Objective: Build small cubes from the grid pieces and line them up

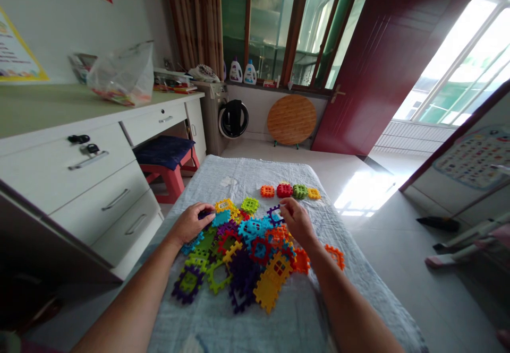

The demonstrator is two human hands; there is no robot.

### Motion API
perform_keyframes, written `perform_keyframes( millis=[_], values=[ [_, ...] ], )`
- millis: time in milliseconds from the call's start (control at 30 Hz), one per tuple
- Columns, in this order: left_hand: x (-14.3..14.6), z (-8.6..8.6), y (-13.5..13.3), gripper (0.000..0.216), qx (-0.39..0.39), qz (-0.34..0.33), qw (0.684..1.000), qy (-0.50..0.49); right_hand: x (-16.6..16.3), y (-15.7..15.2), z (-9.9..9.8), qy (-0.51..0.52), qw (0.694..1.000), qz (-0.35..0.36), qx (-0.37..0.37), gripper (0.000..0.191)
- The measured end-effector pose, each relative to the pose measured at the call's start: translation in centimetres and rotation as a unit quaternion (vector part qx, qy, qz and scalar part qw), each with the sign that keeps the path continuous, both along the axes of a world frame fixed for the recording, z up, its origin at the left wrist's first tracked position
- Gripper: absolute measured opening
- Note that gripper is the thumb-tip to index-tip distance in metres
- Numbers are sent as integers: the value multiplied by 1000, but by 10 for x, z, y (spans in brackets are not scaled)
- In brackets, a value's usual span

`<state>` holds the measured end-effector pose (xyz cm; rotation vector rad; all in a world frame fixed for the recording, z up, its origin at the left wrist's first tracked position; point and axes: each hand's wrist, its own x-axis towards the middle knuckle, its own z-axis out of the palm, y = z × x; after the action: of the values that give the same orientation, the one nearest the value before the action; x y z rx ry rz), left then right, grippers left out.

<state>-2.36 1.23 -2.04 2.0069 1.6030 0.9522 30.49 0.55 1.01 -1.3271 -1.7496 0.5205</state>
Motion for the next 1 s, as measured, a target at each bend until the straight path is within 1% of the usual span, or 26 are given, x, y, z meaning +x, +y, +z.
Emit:
perform_keyframes(
  millis=[67, 133, 267, 367, 433, 467, 533, 567, 633, 700, 767, 867, 933, 1000],
  values=[
    [0, 0, 0, 31, 2, 0, 1000, 0, 2, 3, -2, 5, 1000, -24, -13, 19],
    [0, -1, 1, 31, 2, -1, 1000, 1, 5, 5, -2, -19, 999, -45, -21, 17],
    [0, 0, 1, 32, 3, 2, 1000, 3, 17, 7, 0, -122, 990, -64, -30, 15],
    [1, 1, 1, 33, 2, 5, 1000, 5, 21, 4, 0, -210, 977, -47, -8, 17],
    [1, 1, 1, 33, -1, 4, 1000, 6, 20, 0, 0, -243, 970, -8, 12, 29],
    [1, 1, 1, 32, -3, 3, 1000, 7, 18, -2, 0, -251, 968, 23, 17, 36],
    [1, 0, 1, 32, -4, 1, 1000, 6, 13, -5, 0, -263, 960, 89, 20, 46],
    [1, 0, 1, 32, -3, 1, 1000, 5, 11, -6, 0, -268, 956, 113, 20, 48],
    [1, -1, 1, 32, -1, 1, 1000, 4, 9, -6, 0, -274, 951, 140, 16, 44],
    [0, -1, 1, 32, 1, 1, 1000, 4, 8, -5, 0, -266, 954, 137, 16, 35],
    [0, -2, 2, 32, 3, 2, 1000, 5, 9, -4, 2, -248, 962, 113, 28, 27],
    [-1, -3, 2, 32, 5, 2, 1000, 7, 7, -6, 7, -234, 967, 82, 59, 23],
    [-1, -4, 2, 33, 2, 2, 1000, 8, 2, -10, 11, -230, 967, 85, 72, 24],
    [-1, -4, 2, 33, -3, 2, 1000, 8, -5, -12, 12, -226, 965, 108, 73, 25]
  ],
)
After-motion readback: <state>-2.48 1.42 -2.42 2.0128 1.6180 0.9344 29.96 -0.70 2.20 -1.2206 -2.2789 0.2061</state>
